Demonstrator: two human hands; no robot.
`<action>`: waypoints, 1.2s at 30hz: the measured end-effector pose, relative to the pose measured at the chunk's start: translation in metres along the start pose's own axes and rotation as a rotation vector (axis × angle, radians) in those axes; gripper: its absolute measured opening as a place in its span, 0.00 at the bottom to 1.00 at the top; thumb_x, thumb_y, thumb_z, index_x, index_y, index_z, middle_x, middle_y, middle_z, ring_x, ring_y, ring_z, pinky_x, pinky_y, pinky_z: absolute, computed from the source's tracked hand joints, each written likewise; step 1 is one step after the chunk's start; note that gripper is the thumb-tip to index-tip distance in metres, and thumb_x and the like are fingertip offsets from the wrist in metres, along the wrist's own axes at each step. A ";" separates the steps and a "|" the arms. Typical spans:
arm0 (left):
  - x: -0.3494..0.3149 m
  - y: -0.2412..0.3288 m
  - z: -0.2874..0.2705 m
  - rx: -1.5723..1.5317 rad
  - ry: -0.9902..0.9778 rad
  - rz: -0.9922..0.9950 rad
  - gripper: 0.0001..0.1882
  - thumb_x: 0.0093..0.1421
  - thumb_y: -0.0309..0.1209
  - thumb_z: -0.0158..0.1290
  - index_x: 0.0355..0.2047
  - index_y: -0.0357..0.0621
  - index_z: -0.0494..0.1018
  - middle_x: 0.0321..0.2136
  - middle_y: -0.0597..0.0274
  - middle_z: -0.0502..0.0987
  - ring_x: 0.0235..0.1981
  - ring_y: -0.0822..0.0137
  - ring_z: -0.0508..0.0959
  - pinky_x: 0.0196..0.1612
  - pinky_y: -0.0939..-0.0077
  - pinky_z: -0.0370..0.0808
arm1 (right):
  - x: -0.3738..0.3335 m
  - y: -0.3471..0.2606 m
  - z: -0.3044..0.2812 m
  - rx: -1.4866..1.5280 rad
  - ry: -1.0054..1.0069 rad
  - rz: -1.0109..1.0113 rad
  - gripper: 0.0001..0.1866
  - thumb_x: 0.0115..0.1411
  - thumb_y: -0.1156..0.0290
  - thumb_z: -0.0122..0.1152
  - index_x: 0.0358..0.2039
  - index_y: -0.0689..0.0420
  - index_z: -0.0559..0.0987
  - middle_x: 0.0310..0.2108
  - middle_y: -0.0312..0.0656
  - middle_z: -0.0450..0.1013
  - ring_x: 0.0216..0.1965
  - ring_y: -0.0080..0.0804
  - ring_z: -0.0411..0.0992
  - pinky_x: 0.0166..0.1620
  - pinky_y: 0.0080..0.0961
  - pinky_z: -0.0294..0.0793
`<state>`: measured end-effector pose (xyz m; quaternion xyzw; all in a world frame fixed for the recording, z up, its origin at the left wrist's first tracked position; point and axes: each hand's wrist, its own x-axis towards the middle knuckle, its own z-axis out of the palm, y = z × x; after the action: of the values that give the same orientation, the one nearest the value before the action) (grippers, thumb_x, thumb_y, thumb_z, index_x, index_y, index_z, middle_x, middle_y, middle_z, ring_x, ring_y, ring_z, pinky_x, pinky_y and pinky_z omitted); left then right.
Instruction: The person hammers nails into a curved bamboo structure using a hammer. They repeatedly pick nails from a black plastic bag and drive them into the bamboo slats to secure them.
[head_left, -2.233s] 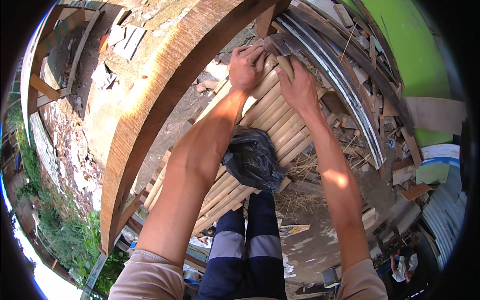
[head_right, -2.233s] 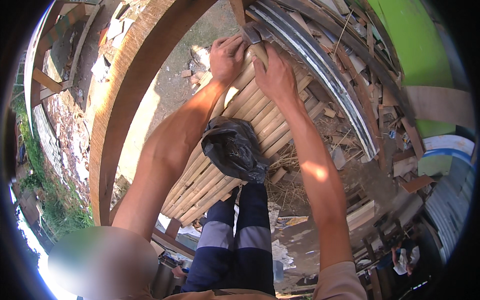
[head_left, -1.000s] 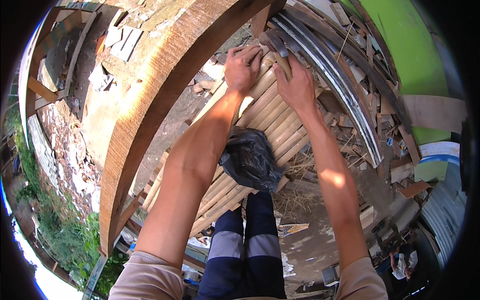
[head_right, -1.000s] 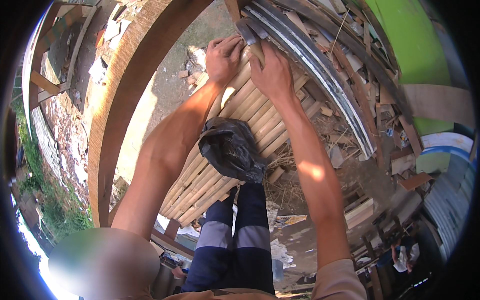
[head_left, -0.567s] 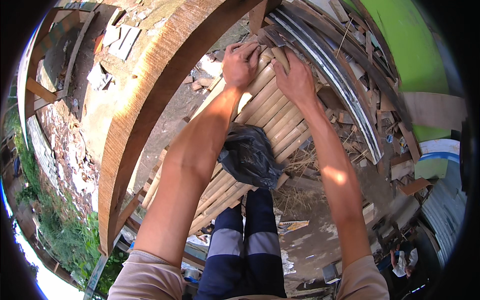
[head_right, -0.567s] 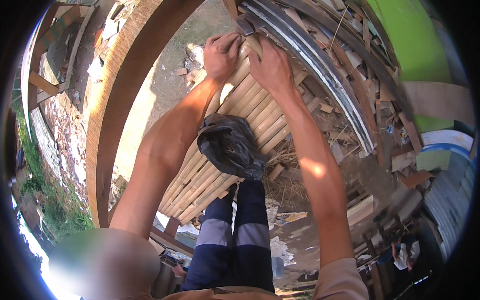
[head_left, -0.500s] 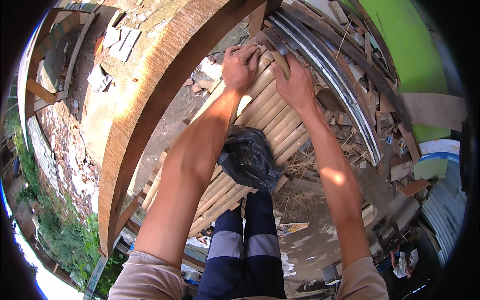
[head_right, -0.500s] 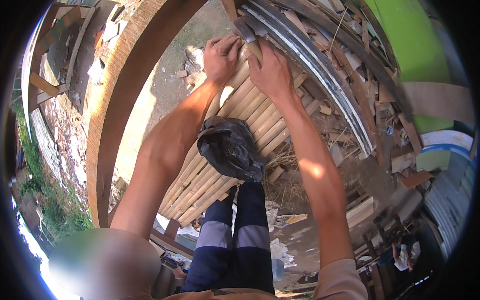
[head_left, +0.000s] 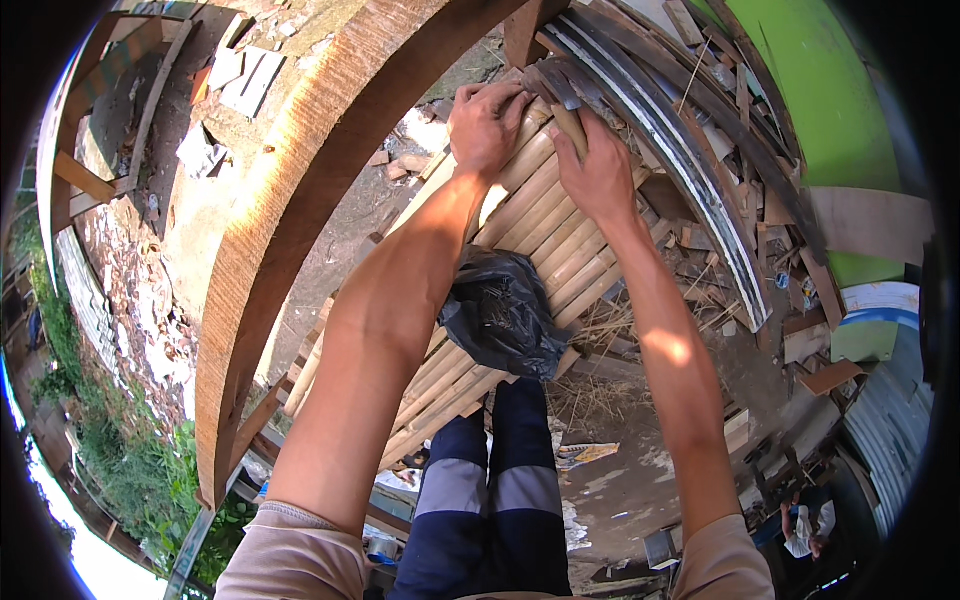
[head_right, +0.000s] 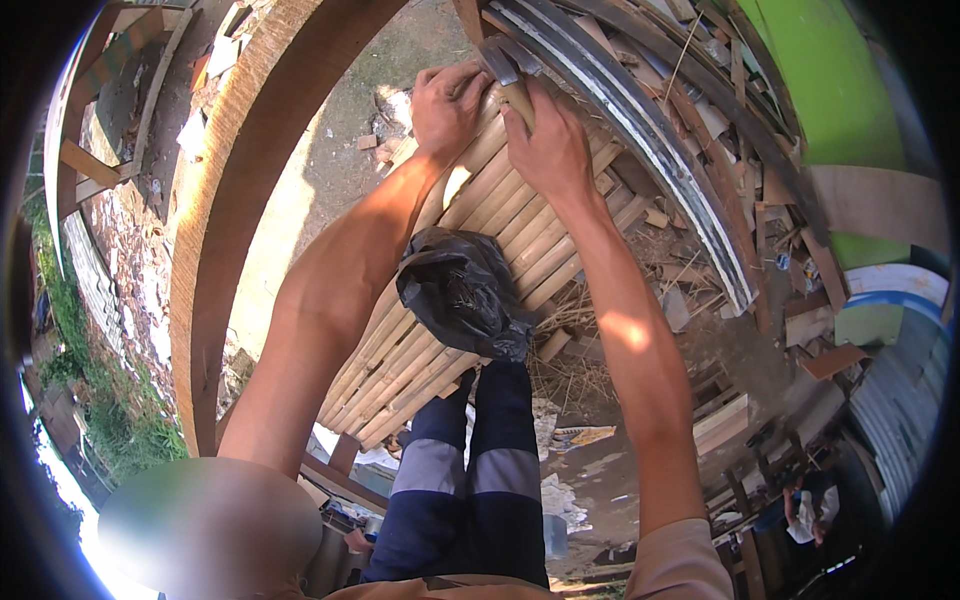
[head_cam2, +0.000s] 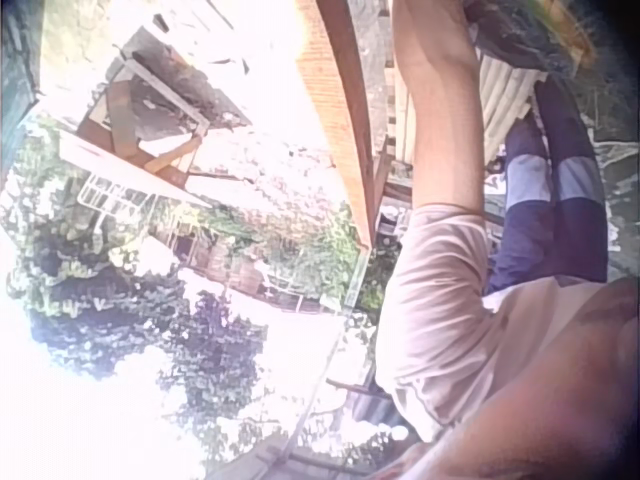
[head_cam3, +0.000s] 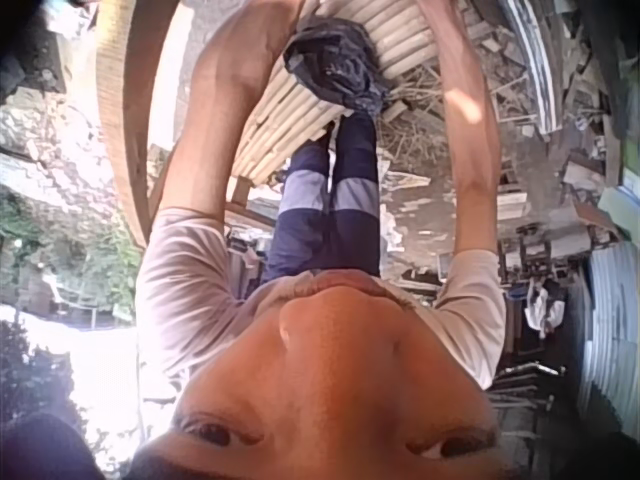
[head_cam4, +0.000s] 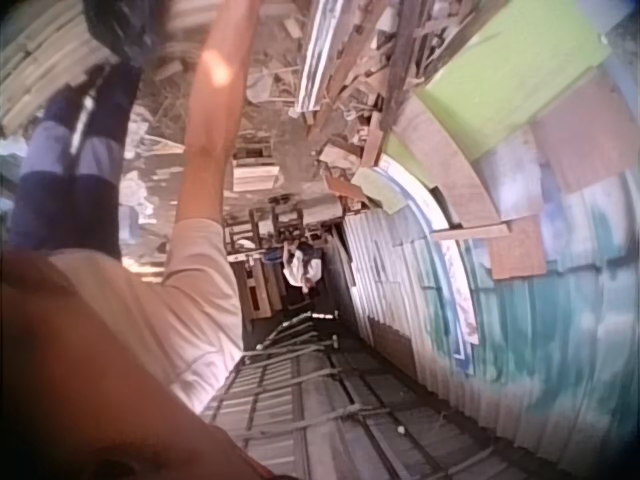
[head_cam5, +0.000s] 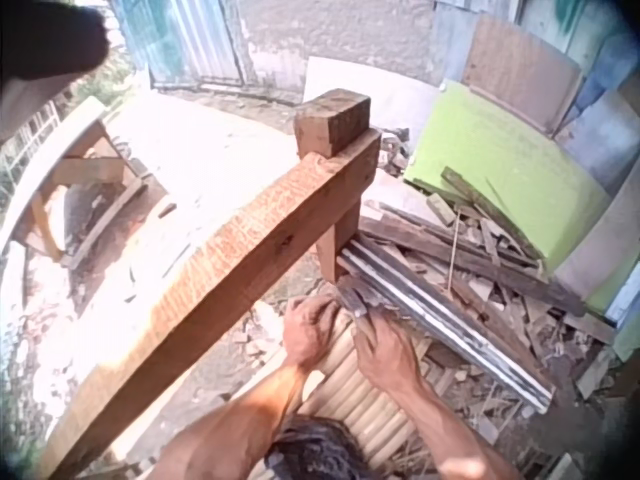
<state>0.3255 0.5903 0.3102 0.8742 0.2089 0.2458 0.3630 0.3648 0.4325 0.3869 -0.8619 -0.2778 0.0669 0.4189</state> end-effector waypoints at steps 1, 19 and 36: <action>0.000 0.000 0.000 0.002 0.000 -0.002 0.10 0.60 0.40 0.63 0.37 0.50 0.85 0.40 0.66 0.85 0.45 0.57 0.78 0.50 0.66 0.76 | 0.002 -0.003 -0.001 0.009 -0.002 -0.007 0.20 0.63 0.66 0.59 0.52 0.65 0.74 0.37 0.65 0.76 0.39 0.69 0.74 0.43 0.54 0.74; -0.001 0.007 0.000 -0.052 0.005 -0.068 0.09 0.59 0.39 0.63 0.37 0.51 0.86 0.39 0.65 0.86 0.40 0.57 0.78 0.48 0.66 0.76 | 0.013 -0.007 -0.004 -0.040 -0.062 0.071 0.20 0.62 0.67 0.60 0.51 0.65 0.75 0.38 0.63 0.77 0.43 0.67 0.74 0.47 0.49 0.75; 0.002 0.001 -0.002 -0.091 -0.037 -0.048 0.10 0.61 0.34 0.59 0.41 0.48 0.83 0.40 0.60 0.84 0.44 0.56 0.77 0.51 0.64 0.75 | 0.018 -0.005 -0.003 -0.081 -0.178 0.160 0.22 0.63 0.67 0.58 0.54 0.66 0.73 0.41 0.67 0.76 0.44 0.69 0.73 0.49 0.52 0.73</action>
<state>0.3261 0.5919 0.3124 0.8559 0.2117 0.2300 0.4119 0.3791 0.4424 0.3946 -0.8881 -0.2468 0.1653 0.3507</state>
